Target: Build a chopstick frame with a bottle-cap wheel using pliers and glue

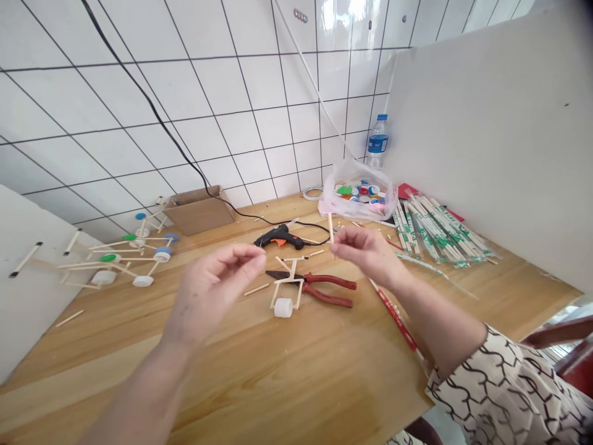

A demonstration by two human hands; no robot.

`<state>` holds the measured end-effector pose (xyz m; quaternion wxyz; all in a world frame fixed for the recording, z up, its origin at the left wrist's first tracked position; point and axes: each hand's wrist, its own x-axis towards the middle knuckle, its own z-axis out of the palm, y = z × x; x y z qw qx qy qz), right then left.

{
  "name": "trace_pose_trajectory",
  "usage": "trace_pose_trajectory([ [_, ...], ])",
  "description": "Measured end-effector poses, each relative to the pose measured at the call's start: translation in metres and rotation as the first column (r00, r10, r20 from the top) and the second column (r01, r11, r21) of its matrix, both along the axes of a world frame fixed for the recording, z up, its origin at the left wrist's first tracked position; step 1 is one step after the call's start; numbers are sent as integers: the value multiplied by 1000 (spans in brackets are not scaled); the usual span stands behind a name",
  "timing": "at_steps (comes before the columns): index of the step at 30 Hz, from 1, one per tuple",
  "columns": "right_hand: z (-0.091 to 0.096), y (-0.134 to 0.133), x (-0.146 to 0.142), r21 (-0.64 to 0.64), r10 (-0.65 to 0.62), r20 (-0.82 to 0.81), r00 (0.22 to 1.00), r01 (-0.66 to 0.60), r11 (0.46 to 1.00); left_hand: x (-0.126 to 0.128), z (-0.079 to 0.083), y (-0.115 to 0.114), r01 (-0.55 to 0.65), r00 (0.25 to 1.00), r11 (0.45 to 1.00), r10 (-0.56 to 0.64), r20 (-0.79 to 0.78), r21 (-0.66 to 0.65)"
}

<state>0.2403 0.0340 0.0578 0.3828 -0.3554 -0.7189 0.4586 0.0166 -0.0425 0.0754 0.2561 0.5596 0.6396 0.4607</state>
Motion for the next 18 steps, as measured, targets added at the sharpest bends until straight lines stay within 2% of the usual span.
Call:
trace_pose_trajectory([
  [2, -1, 17, 10, 67, -128, 233, 964, 116, 991, -10, 0, 6, -108, 994, 994, 108, -24, 16],
  [4, -5, 29, 15, 161, -214, 540, 814, 150, 975, -17, -4, 11, -135, 990, 991, 134, -41, -24],
  [6, -10, 33, 17, 196, -239, 664, 709, 144, 970, -23, -12, 13, -136, 989, 986, 131, -64, -97],
  [10, -15, 30, 12, 209, -241, 776, 584, 123, 970, -34, -33, 15, -150, 981, 971, 123, -147, -184],
  [14, -15, 28, 9, 217, -234, 845, 481, 91, 972, -41, -52, 18, -111, 970, 977, 67, -233, -183],
  [18, -16, 27, 7, 204, -215, 893, 395, 71, 976, -44, -65, 20, -68, 953, 982, 11, -301, -178],
])
